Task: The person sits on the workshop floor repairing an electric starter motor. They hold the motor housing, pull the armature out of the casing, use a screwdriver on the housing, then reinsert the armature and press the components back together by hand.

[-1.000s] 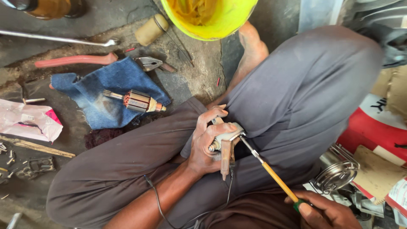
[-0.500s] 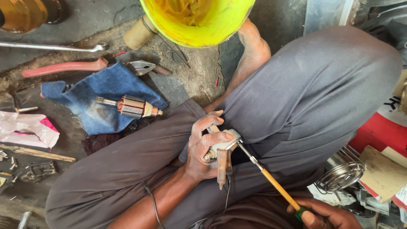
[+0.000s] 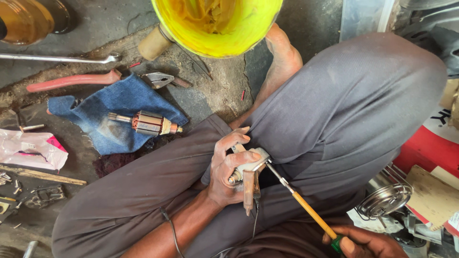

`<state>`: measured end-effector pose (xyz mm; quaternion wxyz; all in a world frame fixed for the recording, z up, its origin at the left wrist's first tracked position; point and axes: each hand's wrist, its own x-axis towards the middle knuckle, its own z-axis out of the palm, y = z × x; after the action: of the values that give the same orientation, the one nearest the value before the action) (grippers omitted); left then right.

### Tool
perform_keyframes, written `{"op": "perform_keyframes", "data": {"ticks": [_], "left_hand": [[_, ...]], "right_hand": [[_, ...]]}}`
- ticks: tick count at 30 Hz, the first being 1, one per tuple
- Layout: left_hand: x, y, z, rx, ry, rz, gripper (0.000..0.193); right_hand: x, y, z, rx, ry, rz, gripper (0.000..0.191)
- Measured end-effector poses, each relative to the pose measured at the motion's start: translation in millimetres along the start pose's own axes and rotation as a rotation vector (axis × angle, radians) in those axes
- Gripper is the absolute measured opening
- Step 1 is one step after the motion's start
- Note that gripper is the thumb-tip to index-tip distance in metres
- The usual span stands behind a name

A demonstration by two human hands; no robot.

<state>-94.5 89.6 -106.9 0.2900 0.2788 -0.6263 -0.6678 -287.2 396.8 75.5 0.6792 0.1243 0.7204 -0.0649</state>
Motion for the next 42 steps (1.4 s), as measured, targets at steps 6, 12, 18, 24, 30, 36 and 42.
{"op": "perform_keyframes", "data": {"ticks": [6,12,18,24,30,36,42], "left_hand": [[7.7,7.8,-2.0,-0.008,-0.018,-0.001,0.055],[10.9,17.3,-10.4,-0.069,-0.070,-0.004,0.038],[12.6,19.5,-22.7,-0.553,0.095,-0.306,0.045],[-2.8,34.4,-77.7,-0.610,0.303,-0.180,0.062],[-45.9,83.9,-112.5,-0.631,0.283,-0.055,0.090],[-64.8,118.5,-110.5,-0.508,0.157,0.019,0.098],[-43.5,124.3,-114.1,-0.317,0.083,0.127,0.085]], "right_hand": [[-5.8,-27.6,3.7,0.236,-0.167,0.111,0.044],[-6.9,-56.4,-26.5,-0.012,-0.212,-0.092,0.041],[-68.2,-132.5,-23.1,-0.296,0.191,-0.789,0.043],[-59.3,-279.5,55.5,-1.278,0.763,-1.161,0.036],[28.8,-381.7,138.3,-1.723,0.743,-1.166,0.028],[105.2,-402.1,157.9,-1.792,0.598,-1.092,0.040],[139.4,-393.6,153.7,-1.800,0.617,-1.186,0.028]]}}
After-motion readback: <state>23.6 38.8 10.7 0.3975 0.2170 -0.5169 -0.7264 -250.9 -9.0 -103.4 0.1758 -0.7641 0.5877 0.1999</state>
